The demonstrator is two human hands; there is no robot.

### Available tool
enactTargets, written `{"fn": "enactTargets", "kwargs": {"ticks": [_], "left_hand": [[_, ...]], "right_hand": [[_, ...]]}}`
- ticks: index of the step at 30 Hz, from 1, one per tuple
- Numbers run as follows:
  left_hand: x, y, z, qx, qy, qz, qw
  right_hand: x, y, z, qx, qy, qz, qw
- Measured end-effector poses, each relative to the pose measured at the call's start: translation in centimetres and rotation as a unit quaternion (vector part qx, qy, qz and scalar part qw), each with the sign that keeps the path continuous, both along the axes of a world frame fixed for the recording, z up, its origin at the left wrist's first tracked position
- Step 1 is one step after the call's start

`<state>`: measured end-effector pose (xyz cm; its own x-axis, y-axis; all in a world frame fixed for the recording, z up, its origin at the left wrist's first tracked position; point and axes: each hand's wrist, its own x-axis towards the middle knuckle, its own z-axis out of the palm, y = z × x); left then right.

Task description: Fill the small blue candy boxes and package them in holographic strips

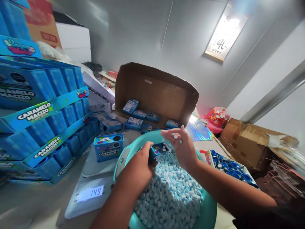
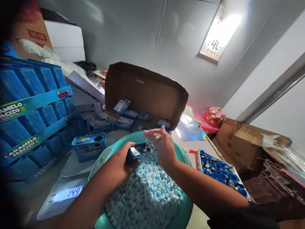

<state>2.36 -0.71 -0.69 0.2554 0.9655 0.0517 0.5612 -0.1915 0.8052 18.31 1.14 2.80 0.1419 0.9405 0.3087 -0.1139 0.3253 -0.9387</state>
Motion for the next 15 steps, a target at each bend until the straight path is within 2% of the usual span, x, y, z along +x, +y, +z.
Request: {"fn": "enactTargets", "kwargs": {"ticks": [2,3,4,7,9,12,15], "left_hand": [[0.0,-0.2,0.2,-0.015,-0.011,0.012,1.000],[0.0,-0.2,0.3,-0.020,-0.015,0.019,0.999],[0.0,-0.2,0.3,-0.021,-0.018,0.024,0.999],[0.1,-0.1,0.3,-0.015,-0.015,0.030,0.999],[0.1,0.0,0.2,-0.022,-0.004,0.036,0.999],[0.1,0.0,0.1,-0.029,0.001,0.054,0.998],[0.0,0.0,0.2,-0.031,0.002,0.065,0.997]], "right_hand": [[1.7,-0.3,-0.4,-0.030,-0.104,-0.028,0.994],[2.5,-0.5,-0.8,-0.064,-0.182,-0.030,0.981],[3.2,-0.8,-1.3,-0.107,-0.270,-0.016,0.957],[4.0,-2.3,-2.9,-0.222,-0.479,0.088,0.845],[3.1,-3.6,-3.7,-0.229,-0.540,0.139,0.798],[0.9,-5.3,-4.1,-0.184,-0.560,0.168,0.790],[-0.7,-6.3,-4.1,-0.164,-0.527,0.160,0.818]]}}
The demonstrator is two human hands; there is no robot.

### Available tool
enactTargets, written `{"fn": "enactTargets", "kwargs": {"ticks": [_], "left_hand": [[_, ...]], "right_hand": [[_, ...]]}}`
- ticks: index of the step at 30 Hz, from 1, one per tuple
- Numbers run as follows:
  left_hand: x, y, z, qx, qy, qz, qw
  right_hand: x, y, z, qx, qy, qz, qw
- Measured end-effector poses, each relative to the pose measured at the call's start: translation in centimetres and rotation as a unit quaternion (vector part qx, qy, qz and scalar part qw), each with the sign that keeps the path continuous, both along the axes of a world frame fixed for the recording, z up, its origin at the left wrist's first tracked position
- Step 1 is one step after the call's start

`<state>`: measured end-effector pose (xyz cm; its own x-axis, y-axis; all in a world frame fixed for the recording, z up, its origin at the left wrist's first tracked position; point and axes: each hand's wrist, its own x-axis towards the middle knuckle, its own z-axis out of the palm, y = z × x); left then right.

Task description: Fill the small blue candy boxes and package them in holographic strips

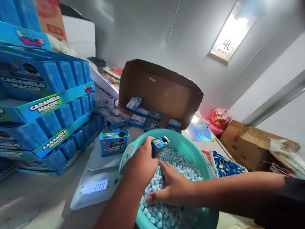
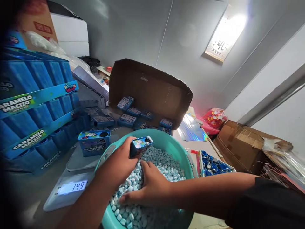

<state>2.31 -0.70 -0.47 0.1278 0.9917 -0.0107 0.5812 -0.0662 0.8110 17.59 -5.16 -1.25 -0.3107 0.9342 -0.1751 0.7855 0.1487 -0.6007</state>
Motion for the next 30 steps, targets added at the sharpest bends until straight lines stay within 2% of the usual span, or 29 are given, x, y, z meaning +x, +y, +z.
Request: {"fn": "enactTargets", "kwargs": {"ticks": [5,11,17,20,23,26,28,30], "left_hand": [[0.1,0.1,0.0,-0.007,0.005,-0.005,1.000],[0.2,0.3,-0.3,-0.005,-0.008,-0.008,1.000],[0.0,-0.3,0.3,-0.010,0.019,0.000,1.000],[0.0,-0.6,0.5,0.001,0.032,-0.005,0.999],[-0.1,-0.7,0.3,0.028,0.019,-0.026,0.999],[-0.4,-0.9,0.0,0.048,-0.017,-0.062,0.997],[-0.5,-0.9,-0.1,0.060,-0.047,-0.089,0.993],[-0.5,-0.8,-0.2,0.069,-0.067,-0.108,0.989]], "right_hand": [[-0.1,0.5,-0.8,0.022,0.047,-0.056,0.997],[0.9,2.9,-1.7,0.029,0.116,-0.025,0.992],[1.2,1.8,-0.1,0.037,0.070,-0.048,0.996],[1.4,0.6,1.1,0.079,0.114,-0.063,0.988],[1.9,0.7,2.3,0.157,0.207,-0.113,0.959],[1.8,2.5,3.2,0.241,0.317,-0.148,0.906],[1.3,4.1,3.6,0.250,0.411,-0.155,0.863],[0.6,5.6,3.9,0.222,0.493,-0.168,0.824]]}}
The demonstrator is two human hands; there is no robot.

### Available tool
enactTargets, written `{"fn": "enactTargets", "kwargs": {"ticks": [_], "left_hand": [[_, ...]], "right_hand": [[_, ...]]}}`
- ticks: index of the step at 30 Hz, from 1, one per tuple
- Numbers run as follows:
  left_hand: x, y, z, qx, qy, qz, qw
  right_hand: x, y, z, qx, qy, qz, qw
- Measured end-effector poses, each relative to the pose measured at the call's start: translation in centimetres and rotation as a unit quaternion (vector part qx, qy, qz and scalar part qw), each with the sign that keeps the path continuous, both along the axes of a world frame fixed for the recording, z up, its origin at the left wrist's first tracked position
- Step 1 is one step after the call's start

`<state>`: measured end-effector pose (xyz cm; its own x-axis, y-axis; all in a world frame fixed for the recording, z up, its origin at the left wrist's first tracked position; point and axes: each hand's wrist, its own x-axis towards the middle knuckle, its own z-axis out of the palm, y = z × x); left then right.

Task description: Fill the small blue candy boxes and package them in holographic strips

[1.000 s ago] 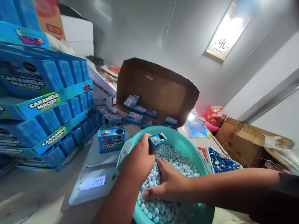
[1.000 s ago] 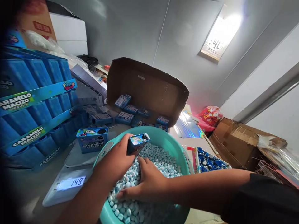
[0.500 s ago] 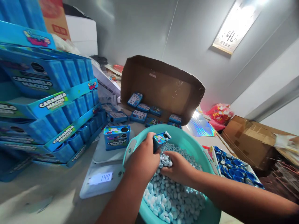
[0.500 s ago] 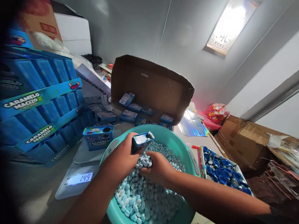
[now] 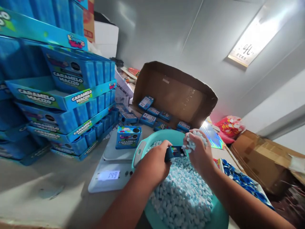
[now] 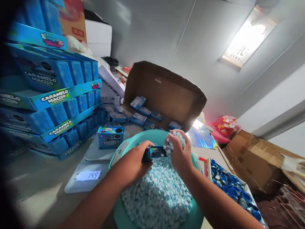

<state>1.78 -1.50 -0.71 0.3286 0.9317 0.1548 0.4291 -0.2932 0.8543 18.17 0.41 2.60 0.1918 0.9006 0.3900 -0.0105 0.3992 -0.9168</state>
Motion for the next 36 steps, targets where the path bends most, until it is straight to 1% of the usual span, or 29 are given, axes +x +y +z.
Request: {"fn": "enactTargets", "kwargs": {"ticks": [1,3,8,12,14,16,19,21,22,25,27,31,33,36], "left_hand": [[0.0,0.1,0.0,-0.002,-0.003,-0.005,1.000],[0.1,0.2,-0.1,-0.012,-0.003,-0.010,1.000],[0.2,0.3,-0.2,-0.012,-0.002,-0.006,1.000],[0.3,0.3,-0.2,-0.021,0.000,-0.002,1.000],[0.3,0.3,-0.2,-0.016,0.016,-0.002,1.000],[0.4,0.2,-0.2,0.006,0.043,-0.006,0.999],[0.4,-0.1,-0.1,0.043,0.076,-0.031,0.996],[0.4,-0.3,0.1,0.044,0.081,-0.038,0.995],[0.4,-0.3,0.2,0.033,0.079,-0.035,0.996],[0.5,-0.3,0.3,-0.009,0.064,-0.003,0.998],[0.6,0.0,0.3,-0.017,0.055,0.010,0.998],[0.7,0.5,0.4,-0.030,0.063,0.021,0.997],[0.6,0.5,0.4,-0.031,0.073,0.042,0.996],[0.5,0.4,0.6,-0.016,0.066,0.067,0.995]], "right_hand": [[-0.3,0.6,0.1,-0.012,0.034,0.002,0.999],[-0.8,1.3,0.1,-0.039,0.071,0.002,0.997],[-0.6,1.6,-0.2,-0.085,0.111,0.032,0.990],[-0.4,1.6,0.0,-0.097,0.126,0.062,0.985],[-0.5,1.5,0.2,-0.093,0.129,0.052,0.986],[-0.7,1.4,0.4,-0.092,0.124,0.036,0.987],[-0.9,1.0,0.3,-0.097,0.094,0.027,0.990],[-0.8,0.9,0.1,-0.091,0.074,0.026,0.993],[-0.8,0.8,0.0,-0.079,0.063,0.033,0.994],[-0.5,0.9,-0.5,-0.009,0.012,0.083,0.996],[-0.4,1.1,-0.7,0.017,-0.022,0.097,0.995],[-0.5,1.2,-0.9,0.022,-0.081,0.041,0.996],[-0.5,1.1,-0.7,0.039,-0.139,0.033,0.989],[-0.1,0.8,-0.1,0.074,-0.261,0.047,0.961]]}}
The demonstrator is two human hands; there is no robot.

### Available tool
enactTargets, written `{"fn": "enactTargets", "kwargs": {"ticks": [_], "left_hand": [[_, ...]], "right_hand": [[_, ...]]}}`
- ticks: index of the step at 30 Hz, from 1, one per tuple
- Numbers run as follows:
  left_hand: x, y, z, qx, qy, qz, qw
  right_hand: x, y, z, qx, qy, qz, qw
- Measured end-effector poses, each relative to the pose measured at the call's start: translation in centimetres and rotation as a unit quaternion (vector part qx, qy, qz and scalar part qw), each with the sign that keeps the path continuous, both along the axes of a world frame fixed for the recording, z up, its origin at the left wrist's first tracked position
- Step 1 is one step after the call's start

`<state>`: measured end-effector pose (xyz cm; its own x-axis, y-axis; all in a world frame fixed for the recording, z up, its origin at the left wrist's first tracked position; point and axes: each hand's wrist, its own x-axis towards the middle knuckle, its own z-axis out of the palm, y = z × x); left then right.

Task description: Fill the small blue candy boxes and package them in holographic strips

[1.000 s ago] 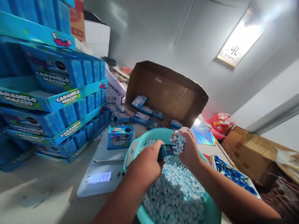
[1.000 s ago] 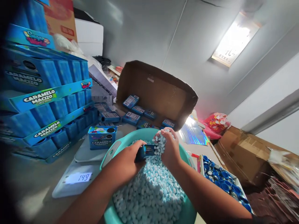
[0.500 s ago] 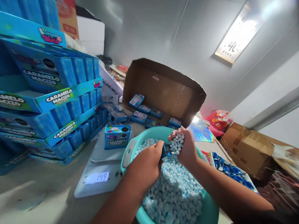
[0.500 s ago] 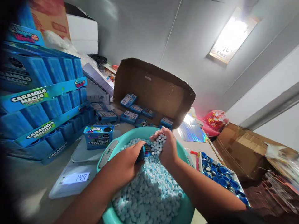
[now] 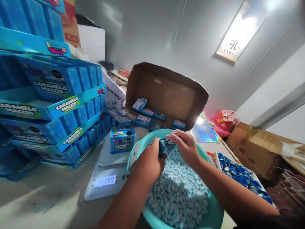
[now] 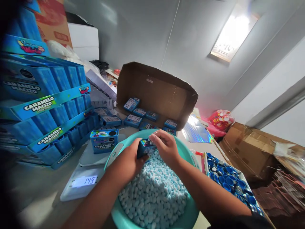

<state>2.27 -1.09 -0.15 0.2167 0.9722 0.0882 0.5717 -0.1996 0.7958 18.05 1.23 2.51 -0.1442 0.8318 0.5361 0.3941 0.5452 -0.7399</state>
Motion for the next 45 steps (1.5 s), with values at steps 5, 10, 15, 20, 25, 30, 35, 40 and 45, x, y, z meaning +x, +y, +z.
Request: {"fn": "enactTargets", "kwargs": {"ticks": [5,10,15,20,25,30,35,40,45], "left_hand": [[0.0,-0.2,0.2,-0.010,0.023,-0.001,1.000],[0.1,-0.2,0.3,-0.027,0.028,-0.002,0.999],[0.1,-0.2,0.1,-0.042,0.023,0.007,0.999],[0.1,-0.1,-0.1,-0.043,0.003,0.001,0.999],[0.1,0.0,-0.2,-0.051,-0.004,0.016,0.999],[0.0,-0.1,-0.3,-0.041,-0.024,0.007,0.999],[0.0,-0.3,-0.1,-0.035,-0.060,-0.017,0.997],[0.0,-0.5,-0.3,-0.013,-0.089,-0.013,0.996],[0.0,-0.9,-0.4,0.022,-0.150,-0.015,0.988]], "right_hand": [[1.8,-0.8,1.4,0.050,-0.228,0.031,0.972],[2.9,-1.7,2.3,0.054,-0.353,0.030,0.934],[3.6,-1.4,2.4,0.035,-0.367,-0.033,0.929],[3.5,-1.5,2.3,0.061,-0.310,0.032,0.948],[3.5,-1.8,2.4,0.057,-0.321,0.047,0.944],[3.4,-1.8,2.0,0.043,-0.282,0.006,0.958],[3.2,-1.1,1.8,-0.013,-0.178,-0.044,0.983],[3.6,-1.0,1.4,-0.043,-0.107,-0.041,0.993],[3.9,-1.5,1.2,-0.113,-0.101,0.076,0.986]]}}
